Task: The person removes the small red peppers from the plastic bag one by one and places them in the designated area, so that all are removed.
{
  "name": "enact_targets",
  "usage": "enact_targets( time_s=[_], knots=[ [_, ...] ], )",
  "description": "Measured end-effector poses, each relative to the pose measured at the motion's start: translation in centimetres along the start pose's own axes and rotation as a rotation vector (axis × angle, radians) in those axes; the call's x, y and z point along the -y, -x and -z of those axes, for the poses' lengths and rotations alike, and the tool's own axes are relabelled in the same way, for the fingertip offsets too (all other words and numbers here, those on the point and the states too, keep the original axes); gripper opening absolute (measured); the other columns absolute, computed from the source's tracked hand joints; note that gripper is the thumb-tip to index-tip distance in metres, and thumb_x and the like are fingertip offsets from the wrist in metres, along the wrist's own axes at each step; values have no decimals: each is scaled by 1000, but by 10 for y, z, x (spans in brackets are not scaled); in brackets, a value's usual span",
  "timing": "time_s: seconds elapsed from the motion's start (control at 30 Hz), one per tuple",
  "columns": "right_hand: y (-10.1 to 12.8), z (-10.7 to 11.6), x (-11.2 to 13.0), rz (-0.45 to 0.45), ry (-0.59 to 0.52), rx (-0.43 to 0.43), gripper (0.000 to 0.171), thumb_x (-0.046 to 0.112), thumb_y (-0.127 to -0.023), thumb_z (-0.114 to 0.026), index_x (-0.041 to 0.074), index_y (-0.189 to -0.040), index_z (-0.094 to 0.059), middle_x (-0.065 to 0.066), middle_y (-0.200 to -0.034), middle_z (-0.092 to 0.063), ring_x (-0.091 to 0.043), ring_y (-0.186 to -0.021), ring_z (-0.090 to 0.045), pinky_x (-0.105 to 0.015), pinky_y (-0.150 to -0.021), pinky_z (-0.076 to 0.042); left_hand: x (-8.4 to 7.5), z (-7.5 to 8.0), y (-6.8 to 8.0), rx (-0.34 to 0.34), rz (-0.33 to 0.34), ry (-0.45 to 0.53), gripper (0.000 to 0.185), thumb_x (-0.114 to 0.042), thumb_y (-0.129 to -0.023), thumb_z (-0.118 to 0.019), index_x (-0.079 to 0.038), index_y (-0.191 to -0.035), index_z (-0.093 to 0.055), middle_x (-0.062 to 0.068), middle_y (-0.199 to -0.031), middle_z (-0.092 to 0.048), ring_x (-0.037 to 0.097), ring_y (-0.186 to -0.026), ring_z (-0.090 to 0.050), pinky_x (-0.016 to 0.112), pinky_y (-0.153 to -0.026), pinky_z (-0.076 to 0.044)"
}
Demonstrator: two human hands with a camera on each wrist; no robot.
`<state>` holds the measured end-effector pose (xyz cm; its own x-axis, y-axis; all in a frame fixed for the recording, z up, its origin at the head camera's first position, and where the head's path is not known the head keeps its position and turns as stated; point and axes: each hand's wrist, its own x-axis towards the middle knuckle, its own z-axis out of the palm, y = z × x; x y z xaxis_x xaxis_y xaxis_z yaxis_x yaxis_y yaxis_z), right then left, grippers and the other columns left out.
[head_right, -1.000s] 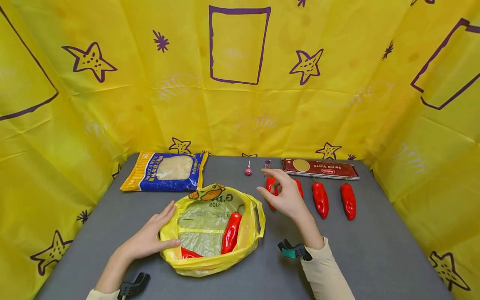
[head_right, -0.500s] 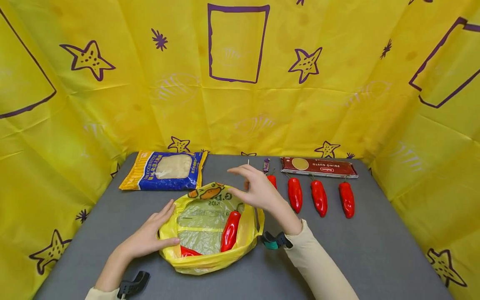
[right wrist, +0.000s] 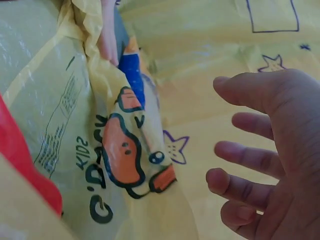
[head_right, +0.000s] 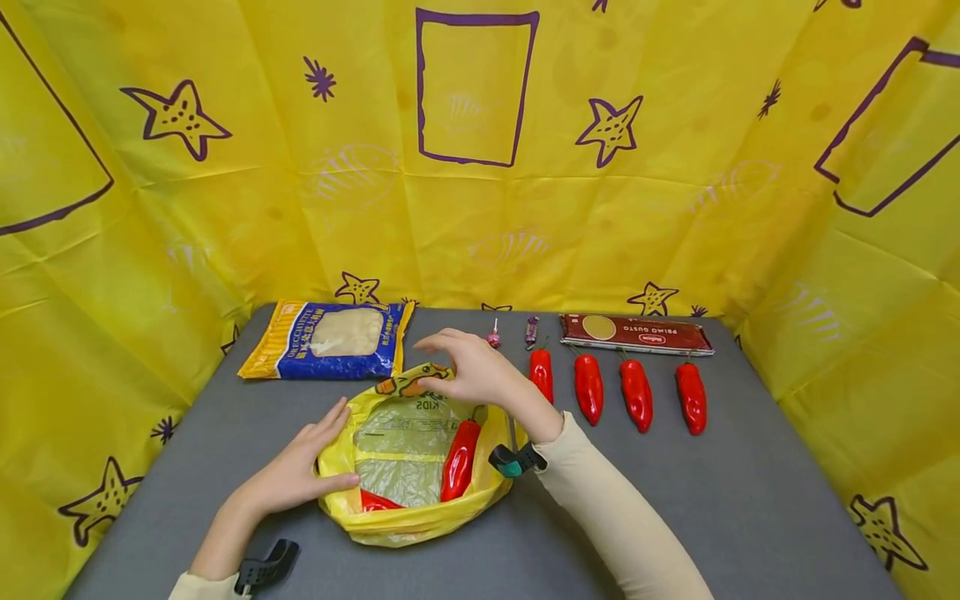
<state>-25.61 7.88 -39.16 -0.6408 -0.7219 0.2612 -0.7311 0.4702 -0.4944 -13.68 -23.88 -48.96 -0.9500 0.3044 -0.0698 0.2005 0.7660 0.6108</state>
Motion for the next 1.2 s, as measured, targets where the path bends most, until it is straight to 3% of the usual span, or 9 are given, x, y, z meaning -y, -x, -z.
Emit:
enact_targets(
  time_s=[0.13,0.27,0.37,0.47,0.6,0.8,1.0,1.2],
  knots=[
    [-14,-9,0,10,0,61,47,33,-96,-81,13,-138,-70,-6,-122,-71,-16,-65,-55,-27,-66,-48,1,-1,0,5,3,-3,113,-64,-88,-77,-8,-169,-23,11,-179,-11,45,-149,-36,69,-114,-37],
    [-27,-22,2,29,-4,131,49,31,-96,-81,10,-138,-69,-8,-127,-73,-25,-96,-70,-37,-88,-56,2,-1,0,-3,-3,-5,112,-64,-88,-77,-7,-169,-23,12,-179,-12,44,-148,-37,68,-113,-38],
    [-35,-34,3,52,-25,197,47,29,-95,-81,7,-136,-70,-9,-126,-74,-27,-117,-69,-43,-101,-54,1,0,0,-2,-3,-3,112,-64,-89,-77,-7,-169,-24,12,-179,-12,43,-147,-38,68,-113,-39],
    [-40,-47,6,73,-54,281,40,26,-95,-82,5,-129,-73,-11,-120,-76,-28,-111,-70,-42,-98,-56,1,0,1,1,0,3,112,-64,-89,-77,-7,-169,-24,11,-179,-12,42,-147,-37,68,-113,-39],
    [-43,-65,9,106,-54,428,29,24,-96,-81,7,-119,-75,-7,-109,-77,-24,-99,-69,-27,-86,-53,1,0,1,-5,-5,5,111,-63,-89,-78,-7,-169,-25,11,-179,-12,41,-146,-39,67,-113,-39],
    [-41,-87,13,110,-96,616,34,30,-95,-82,13,-124,-74,4,-97,-72,-6,-84,-62,-17,-76,-48,2,0,0,-2,-13,24,108,-60,-91,-77,-7,-169,-24,13,-179,-12,46,-148,-36,71,-113,-37],
    [-36,-99,20,137,-130,660,41,30,-95,-83,10,-129,-72,8,-87,-66,-1,-74,-55,-15,-69,-46,2,1,1,-12,-29,27,106,-58,-92,-76,-6,-169,-25,14,-178,-13,45,-148,-37,71,-112,-39],
    [-36,-107,27,220,-77,630,39,37,-95,-82,12,-124,-72,8,-85,-65,1,-73,-53,-12,-69,-43,3,2,3,-21,-41,26,104,-55,-92,-78,-6,-168,-27,14,-178,-14,42,-146,-40,69,-111,-41]
  ],
)
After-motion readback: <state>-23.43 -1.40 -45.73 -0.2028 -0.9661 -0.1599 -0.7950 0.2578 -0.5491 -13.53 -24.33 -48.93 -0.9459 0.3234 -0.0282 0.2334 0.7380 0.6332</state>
